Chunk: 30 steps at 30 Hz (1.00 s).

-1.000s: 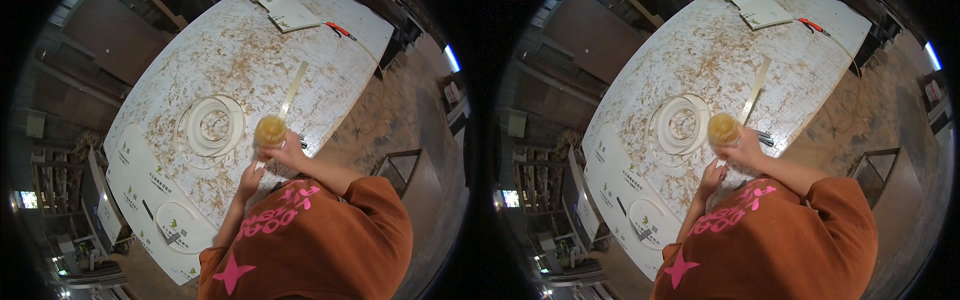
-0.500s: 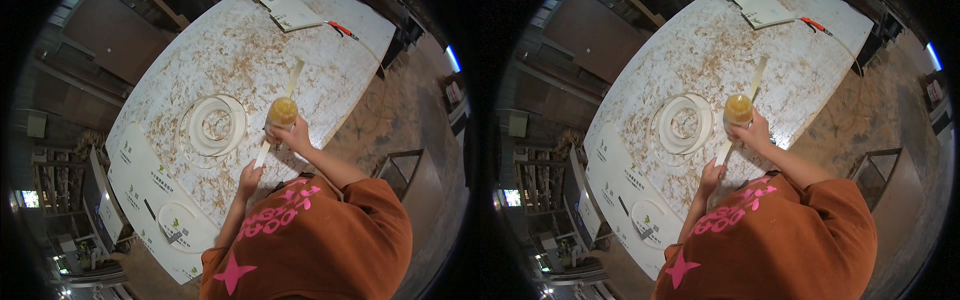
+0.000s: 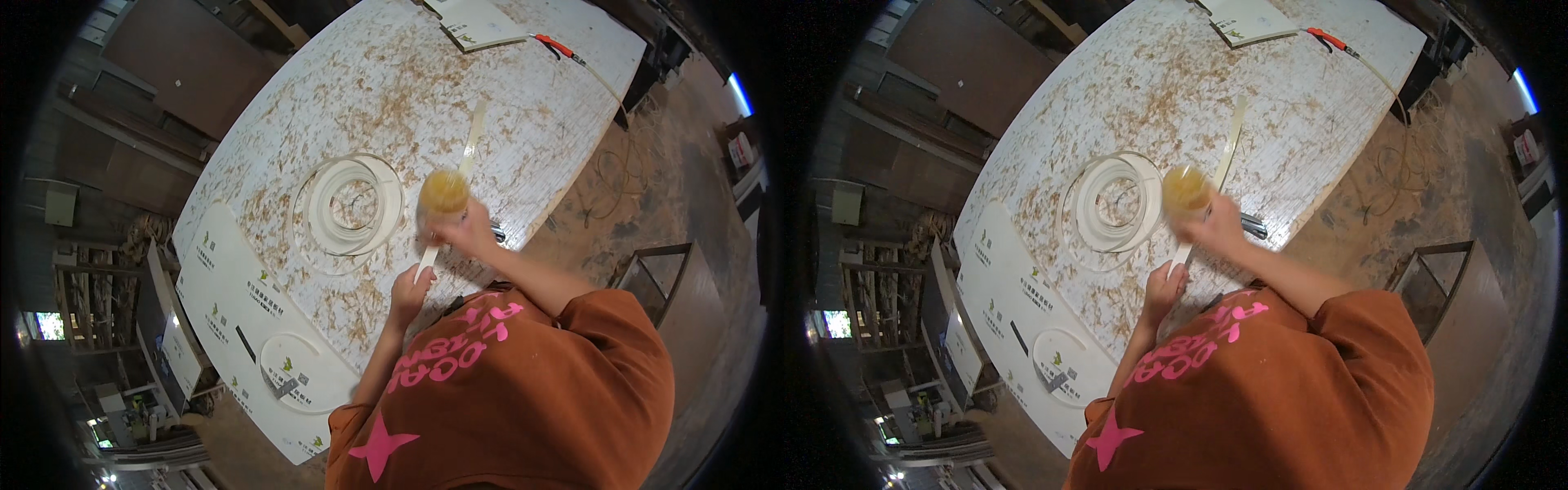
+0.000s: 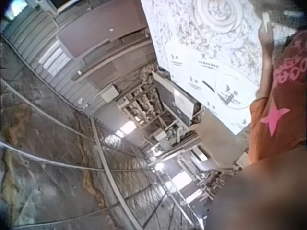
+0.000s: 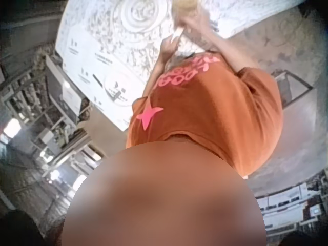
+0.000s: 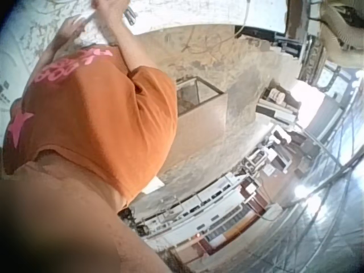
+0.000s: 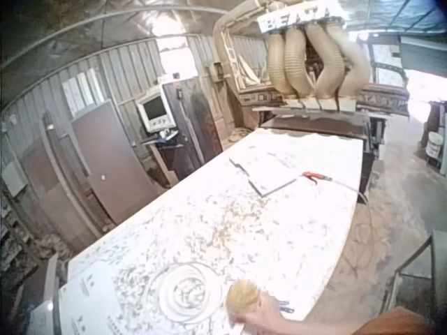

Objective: The person applies glue from a bottle onto the edges of white rectangular boards and a white flexible strip on a workbench. They handle the boards one at a time, apply glue along the edges, and place the boards back on the table.

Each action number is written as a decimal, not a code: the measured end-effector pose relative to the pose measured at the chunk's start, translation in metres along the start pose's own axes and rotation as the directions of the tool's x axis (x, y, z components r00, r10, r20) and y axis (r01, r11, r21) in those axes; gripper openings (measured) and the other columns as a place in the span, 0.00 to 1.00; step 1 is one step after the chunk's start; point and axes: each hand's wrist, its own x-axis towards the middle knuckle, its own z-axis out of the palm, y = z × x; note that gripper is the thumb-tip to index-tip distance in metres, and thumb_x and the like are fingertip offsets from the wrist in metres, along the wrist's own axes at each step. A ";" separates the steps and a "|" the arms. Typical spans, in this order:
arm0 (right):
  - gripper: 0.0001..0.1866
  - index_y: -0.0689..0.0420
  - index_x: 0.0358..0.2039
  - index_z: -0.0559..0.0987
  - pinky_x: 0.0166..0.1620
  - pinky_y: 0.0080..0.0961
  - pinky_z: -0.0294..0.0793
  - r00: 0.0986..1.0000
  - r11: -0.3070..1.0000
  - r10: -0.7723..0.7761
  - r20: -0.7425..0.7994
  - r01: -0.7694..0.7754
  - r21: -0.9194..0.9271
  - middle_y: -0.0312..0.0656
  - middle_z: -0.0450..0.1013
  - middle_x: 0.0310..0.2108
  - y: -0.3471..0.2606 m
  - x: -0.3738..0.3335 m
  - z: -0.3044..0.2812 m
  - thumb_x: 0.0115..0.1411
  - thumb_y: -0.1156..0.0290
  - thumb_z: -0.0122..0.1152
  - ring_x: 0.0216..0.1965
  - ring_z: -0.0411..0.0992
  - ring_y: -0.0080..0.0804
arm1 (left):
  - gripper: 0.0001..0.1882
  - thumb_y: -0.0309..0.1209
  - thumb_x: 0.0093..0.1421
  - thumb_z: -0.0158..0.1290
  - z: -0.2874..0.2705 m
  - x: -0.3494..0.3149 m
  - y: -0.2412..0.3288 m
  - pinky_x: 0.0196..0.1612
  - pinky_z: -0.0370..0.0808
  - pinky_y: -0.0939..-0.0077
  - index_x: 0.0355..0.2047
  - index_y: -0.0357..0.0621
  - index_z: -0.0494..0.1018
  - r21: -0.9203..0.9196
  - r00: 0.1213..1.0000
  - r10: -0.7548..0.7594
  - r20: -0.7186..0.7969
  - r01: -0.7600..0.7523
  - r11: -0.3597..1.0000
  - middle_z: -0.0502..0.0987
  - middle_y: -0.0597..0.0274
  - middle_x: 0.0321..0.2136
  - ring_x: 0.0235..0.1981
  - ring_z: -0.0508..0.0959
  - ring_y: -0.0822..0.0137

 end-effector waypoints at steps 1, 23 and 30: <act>0.31 0.58 0.46 0.73 0.45 0.36 0.74 0.988 0.997 0.000 -0.152 0.013 0.080 0.48 0.78 0.36 -0.001 -0.001 0.000 0.41 0.62 0.73 0.39 0.77 0.41 | 0.17 0.40 0.64 0.45 0.000 0.000 0.000 0.24 0.65 0.76 0.27 0.39 0.74 0.028 0.999 -0.023 -0.028 0.023 0.999 0.68 0.65 0.14 0.18 0.68 0.73; 0.32 0.57 0.47 0.74 0.46 0.33 0.73 0.997 0.992 -0.006 -0.076 0.015 0.123 0.47 0.77 0.38 -0.003 -0.005 -0.002 0.41 0.61 0.74 0.42 0.77 0.38 | 0.13 0.34 0.66 0.44 -0.001 -0.002 -0.002 0.23 0.58 0.85 0.33 0.36 0.71 -0.234 0.988 -0.120 0.101 0.141 0.962 0.64 0.73 0.17 0.19 0.61 0.81; 0.28 0.61 0.44 0.73 0.44 0.34 0.75 0.973 0.980 -0.001 -0.230 0.047 0.195 0.45 0.78 0.36 -0.007 -0.007 -0.001 0.43 0.65 0.72 0.37 0.78 0.37 | 0.12 0.33 0.62 0.42 -0.001 0.003 -0.010 0.24 0.60 0.83 0.37 0.39 0.72 -0.298 0.995 -0.060 0.085 0.083 0.951 0.64 0.73 0.19 0.20 0.62 0.80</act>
